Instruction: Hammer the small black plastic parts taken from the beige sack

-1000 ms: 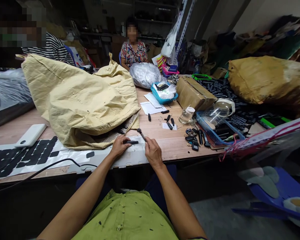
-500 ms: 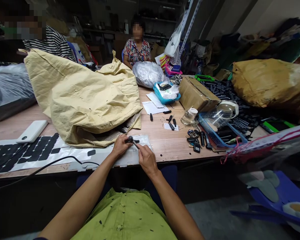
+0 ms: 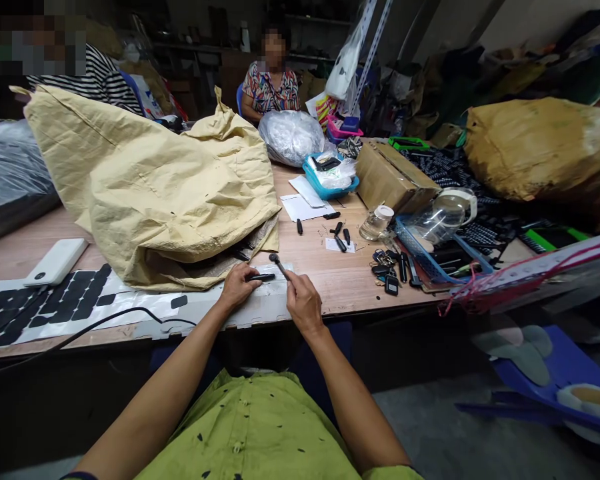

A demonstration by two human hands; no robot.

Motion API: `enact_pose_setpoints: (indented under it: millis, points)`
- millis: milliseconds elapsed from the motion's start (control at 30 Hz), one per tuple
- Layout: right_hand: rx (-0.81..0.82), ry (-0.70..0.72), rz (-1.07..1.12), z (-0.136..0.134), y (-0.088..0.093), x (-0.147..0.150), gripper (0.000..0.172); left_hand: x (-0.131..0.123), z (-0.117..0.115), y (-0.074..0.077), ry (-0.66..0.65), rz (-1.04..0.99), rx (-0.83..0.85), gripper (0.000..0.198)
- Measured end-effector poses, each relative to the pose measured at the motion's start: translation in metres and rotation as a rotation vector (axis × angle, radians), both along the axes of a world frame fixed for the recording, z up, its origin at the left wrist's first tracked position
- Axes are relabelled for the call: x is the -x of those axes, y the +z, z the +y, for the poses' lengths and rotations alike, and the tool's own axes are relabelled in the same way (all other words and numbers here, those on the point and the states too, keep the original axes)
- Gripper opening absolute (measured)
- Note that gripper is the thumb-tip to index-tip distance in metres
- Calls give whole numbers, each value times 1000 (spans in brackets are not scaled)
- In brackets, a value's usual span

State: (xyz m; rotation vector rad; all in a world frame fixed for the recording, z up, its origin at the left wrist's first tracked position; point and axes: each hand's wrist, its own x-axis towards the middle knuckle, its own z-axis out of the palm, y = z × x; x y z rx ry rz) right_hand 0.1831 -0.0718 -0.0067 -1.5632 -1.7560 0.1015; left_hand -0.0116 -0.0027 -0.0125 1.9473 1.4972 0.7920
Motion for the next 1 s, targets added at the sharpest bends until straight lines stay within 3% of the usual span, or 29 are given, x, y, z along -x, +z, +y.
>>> enact_pose_setpoints:
  millis: [233,333,467,600,700,767,833,1000]
  points:
    - [165,-284,-349,42,-2,-33,36,6,0,-1,-28,13,-30,8]
    - [186,-331,-420,45,-8,-29,34,11,3,0,-51,-16,-50,6]
    - [229,-358,-444,44,-7,-19,33,19,0,10,-43,-97,-31,18]
    - [261,-349,-442,44,-3,-15,33,27,-37,30,-91,-240,116,30]
    - [266,-342,-431,43,-1,-14,33,32,-81,36,-403,-248,457,35]
    - [269,-338,-422,42,0,-13,33,32,-106,26,-599,-187,719,34]
    - [275,-335,-413,42,0,-12,33,31,-121,3,-607,-103,857,29]
    - [287,-332,-413,42,3,-10,34,29,-123,-66,-169,93,884,32]
